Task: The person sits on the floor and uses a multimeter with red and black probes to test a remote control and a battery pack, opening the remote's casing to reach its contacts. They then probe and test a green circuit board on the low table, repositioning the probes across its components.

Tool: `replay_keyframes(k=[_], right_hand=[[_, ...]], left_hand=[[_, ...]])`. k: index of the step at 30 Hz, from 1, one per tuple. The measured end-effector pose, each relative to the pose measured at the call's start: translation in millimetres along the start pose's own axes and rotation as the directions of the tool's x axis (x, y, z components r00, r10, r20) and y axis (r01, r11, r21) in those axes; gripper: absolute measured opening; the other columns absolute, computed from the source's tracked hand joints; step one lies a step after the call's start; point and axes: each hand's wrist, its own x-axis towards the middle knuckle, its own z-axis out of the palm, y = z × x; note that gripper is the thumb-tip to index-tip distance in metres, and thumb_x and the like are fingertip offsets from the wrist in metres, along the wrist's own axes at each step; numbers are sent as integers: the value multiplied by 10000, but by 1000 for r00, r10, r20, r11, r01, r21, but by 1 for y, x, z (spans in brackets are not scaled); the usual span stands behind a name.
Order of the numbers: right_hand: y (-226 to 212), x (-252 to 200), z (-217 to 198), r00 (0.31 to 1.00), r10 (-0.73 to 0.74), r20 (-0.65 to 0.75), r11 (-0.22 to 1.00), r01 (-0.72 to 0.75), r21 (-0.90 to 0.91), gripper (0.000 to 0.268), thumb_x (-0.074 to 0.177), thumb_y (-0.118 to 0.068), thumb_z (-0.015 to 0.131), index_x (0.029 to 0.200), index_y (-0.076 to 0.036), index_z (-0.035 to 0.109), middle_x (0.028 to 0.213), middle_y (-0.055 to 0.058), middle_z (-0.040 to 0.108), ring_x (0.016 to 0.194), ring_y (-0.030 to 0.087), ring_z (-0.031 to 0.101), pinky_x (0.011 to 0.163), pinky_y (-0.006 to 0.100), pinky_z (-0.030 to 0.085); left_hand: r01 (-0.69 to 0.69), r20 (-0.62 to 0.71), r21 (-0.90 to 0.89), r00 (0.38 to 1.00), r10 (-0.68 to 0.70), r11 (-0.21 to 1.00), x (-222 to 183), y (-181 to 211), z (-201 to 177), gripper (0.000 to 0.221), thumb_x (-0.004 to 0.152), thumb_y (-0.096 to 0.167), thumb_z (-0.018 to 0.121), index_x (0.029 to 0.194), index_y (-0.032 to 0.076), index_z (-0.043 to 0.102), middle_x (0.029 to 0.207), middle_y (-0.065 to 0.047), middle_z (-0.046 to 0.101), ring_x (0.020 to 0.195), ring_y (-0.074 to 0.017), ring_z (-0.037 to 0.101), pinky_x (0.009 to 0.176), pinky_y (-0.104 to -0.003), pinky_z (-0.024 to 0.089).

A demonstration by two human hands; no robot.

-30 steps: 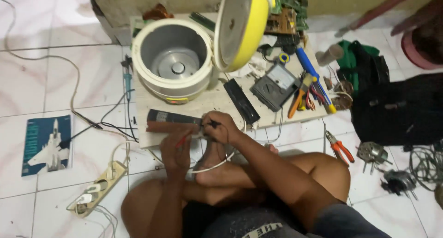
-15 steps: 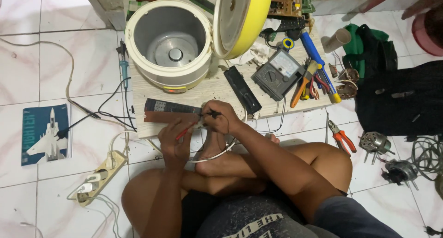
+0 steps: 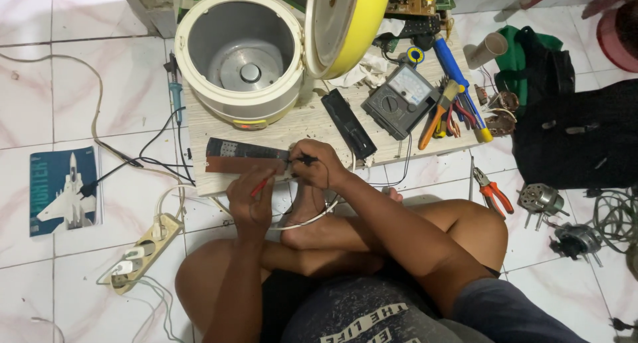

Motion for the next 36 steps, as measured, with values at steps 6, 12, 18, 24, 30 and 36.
replay_keyframes(k=[6, 12, 18, 24, 30, 36], right_hand=[[-6, 3, 0, 1000, -11, 2, 1000, 11, 18, 41, 857, -50, 735, 880, -57, 702, 740, 139, 623, 715, 303, 646, 707, 426, 529], [-1, 2, 0, 1000, -16, 14, 999, 15, 30, 25, 870, -58, 721, 881, -72, 703, 746, 126, 619, 714, 290, 639, 718, 417, 529], [7, 0, -1, 1000, -1, 20, 1000, 1, 29, 42, 857, -57, 724, 894, -70, 708, 762, 127, 620, 725, 292, 645, 730, 409, 530], [-3, 1, -1, 1000, 19, 15, 1000, -19, 22, 70, 864, -87, 724, 926, -62, 705, 779, 168, 635, 756, 323, 653, 729, 456, 529], [1, 1, 0, 1000, -4, 8, 998, 4, -56, 70, 839, -76, 754, 896, -85, 713, 747, 147, 637, 717, 334, 659, 699, 442, 538], [5, 1, 1, 999, -52, -9, 995, 51, -82, 73, 845, -66, 757, 852, -109, 698, 720, 95, 621, 672, 283, 639, 673, 387, 532]], left_hand=[[5, -9, -11, 1000, -5, 1000, -5, -10, 4, 101, 938, 82, 777, 1022, 136, 795, 969, -24, 776, 1000, -291, 736, 908, -367, 477], [53, -45, 51, 998, -50, 997, -10, -8, 4, 101, 938, 125, 799, 1035, 150, 795, 1024, -14, 780, 1080, -256, 722, 1004, -349, 448], [51, -82, 42, 996, -47, 998, -15, -22, 9, 124, 928, 74, 799, 1043, 121, 803, 1011, -41, 775, 1032, -263, 726, 986, -354, 471], [-65, -44, 111, 997, 70, 992, -23, -38, 14, 138, 884, 157, 850, 1014, 193, 823, 991, 9, 782, 1044, -225, 727, 1014, -341, 458], [-97, -72, 119, 992, 106, 988, -6, -13, 1, 136, 921, 75, 793, 1049, 120, 785, 999, -55, 774, 943, -267, 735, 921, -366, 489], [-85, -14, -7, 996, 85, 996, -4, -13, -3, 132, 912, 100, 788, 1036, 146, 797, 966, -11, 776, 942, -252, 740, 925, -341, 474]])
